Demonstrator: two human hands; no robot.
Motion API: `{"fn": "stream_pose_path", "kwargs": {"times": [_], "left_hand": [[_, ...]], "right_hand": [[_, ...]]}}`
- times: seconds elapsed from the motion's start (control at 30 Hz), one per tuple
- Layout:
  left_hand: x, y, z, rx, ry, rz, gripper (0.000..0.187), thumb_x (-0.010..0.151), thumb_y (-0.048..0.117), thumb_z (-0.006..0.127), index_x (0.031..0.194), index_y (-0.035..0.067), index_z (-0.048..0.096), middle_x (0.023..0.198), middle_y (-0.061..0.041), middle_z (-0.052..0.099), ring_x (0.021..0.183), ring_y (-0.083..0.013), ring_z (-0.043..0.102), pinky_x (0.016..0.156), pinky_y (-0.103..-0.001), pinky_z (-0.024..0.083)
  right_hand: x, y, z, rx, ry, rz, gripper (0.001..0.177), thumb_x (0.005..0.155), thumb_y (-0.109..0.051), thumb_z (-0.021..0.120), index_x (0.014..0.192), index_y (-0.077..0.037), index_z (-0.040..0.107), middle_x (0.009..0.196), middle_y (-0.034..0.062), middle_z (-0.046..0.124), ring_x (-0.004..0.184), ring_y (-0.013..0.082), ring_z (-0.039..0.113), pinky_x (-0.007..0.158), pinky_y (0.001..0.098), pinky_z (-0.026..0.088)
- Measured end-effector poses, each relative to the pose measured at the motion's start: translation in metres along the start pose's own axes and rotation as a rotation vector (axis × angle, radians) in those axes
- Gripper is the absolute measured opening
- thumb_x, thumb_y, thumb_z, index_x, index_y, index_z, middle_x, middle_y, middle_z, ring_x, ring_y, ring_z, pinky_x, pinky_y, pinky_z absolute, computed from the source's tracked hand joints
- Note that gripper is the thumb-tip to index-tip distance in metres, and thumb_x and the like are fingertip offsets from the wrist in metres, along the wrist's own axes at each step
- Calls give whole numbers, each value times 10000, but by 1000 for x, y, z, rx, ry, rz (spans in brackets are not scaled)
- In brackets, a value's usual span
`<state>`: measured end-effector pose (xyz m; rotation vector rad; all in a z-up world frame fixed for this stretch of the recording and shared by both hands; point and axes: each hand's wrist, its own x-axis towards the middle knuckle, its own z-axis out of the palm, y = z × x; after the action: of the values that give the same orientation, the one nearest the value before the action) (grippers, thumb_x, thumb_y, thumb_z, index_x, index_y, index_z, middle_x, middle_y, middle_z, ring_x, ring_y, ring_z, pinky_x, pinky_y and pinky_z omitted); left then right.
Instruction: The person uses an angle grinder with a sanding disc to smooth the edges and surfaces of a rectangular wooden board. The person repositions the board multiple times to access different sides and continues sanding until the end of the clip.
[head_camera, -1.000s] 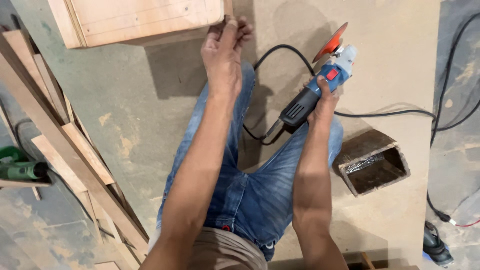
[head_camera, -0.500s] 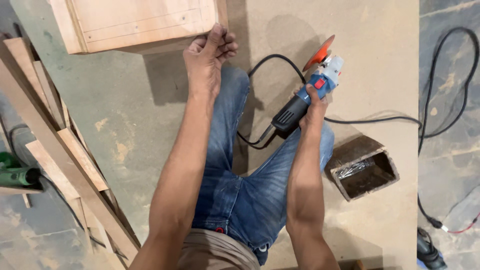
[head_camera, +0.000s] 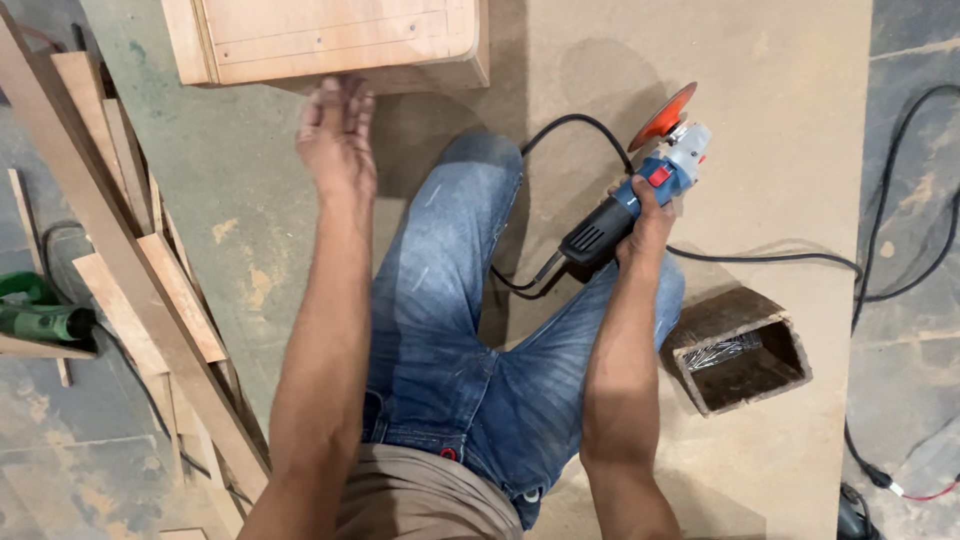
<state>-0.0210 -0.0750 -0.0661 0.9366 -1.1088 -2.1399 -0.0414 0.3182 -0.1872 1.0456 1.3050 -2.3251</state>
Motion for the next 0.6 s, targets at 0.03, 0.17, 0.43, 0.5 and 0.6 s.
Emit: {"fn": "stream_pose_path", "kwargs": {"times": [0.03, 0.17, 0.43, 0.5, 0.6], "left_hand": [[2, 4, -2, -37, 33, 31, 149, 947, 93, 753, 970, -19, 659, 1073, -240, 752, 966, -308, 772, 867, -402, 652], [-24, -6, 33, -48, 64, -112, 108, 942, 24, 686, 984, -64, 639, 1136, -292, 712, 1027, -371, 751, 954, -475, 594], [-87, -27, 160, -485, -100, -455, 284, 980, -5, 413, 1120, -157, 608, 1214, -316, 667, 1137, -364, 700, 1116, -477, 508], [-81, -23, 183, -527, -239, -334, 235, 1071, 1, 436, 1170, -147, 590, 1243, -250, 657, 1185, -334, 693, 1164, -481, 514], [-84, -8, 193, 4, -379, 12, 198, 1092, 60, 530, 1174, -94, 624, 1196, -196, 683, 1161, -320, 697, 1121, -461, 543]], "right_hand": [[1, 1, 0, -5, 1, -2, 346, 860, -128, 751, 1131, 13, 590, 878, 142, 689, 729, 285, 729, 637, 411, 630], [2, 2, 1, -9, 9, -2, 347, 857, -119, 758, 1138, 3, 596, 885, 139, 693, 736, 281, 729, 652, 405, 631], [3, 3, 4, -22, 17, -22, 366, 855, -90, 747, 1174, -1, 591, 884, 141, 695, 736, 272, 726, 671, 394, 638], [2, 1, 4, 4, -8, -20, 353, 863, -80, 740, 1167, 9, 584, 882, 149, 688, 737, 279, 722, 664, 402, 634], [0, 0, 4, 19, -20, -17, 343, 861, -70, 734, 1151, 6, 567, 862, 155, 678, 718, 281, 714, 641, 415, 633]]}}
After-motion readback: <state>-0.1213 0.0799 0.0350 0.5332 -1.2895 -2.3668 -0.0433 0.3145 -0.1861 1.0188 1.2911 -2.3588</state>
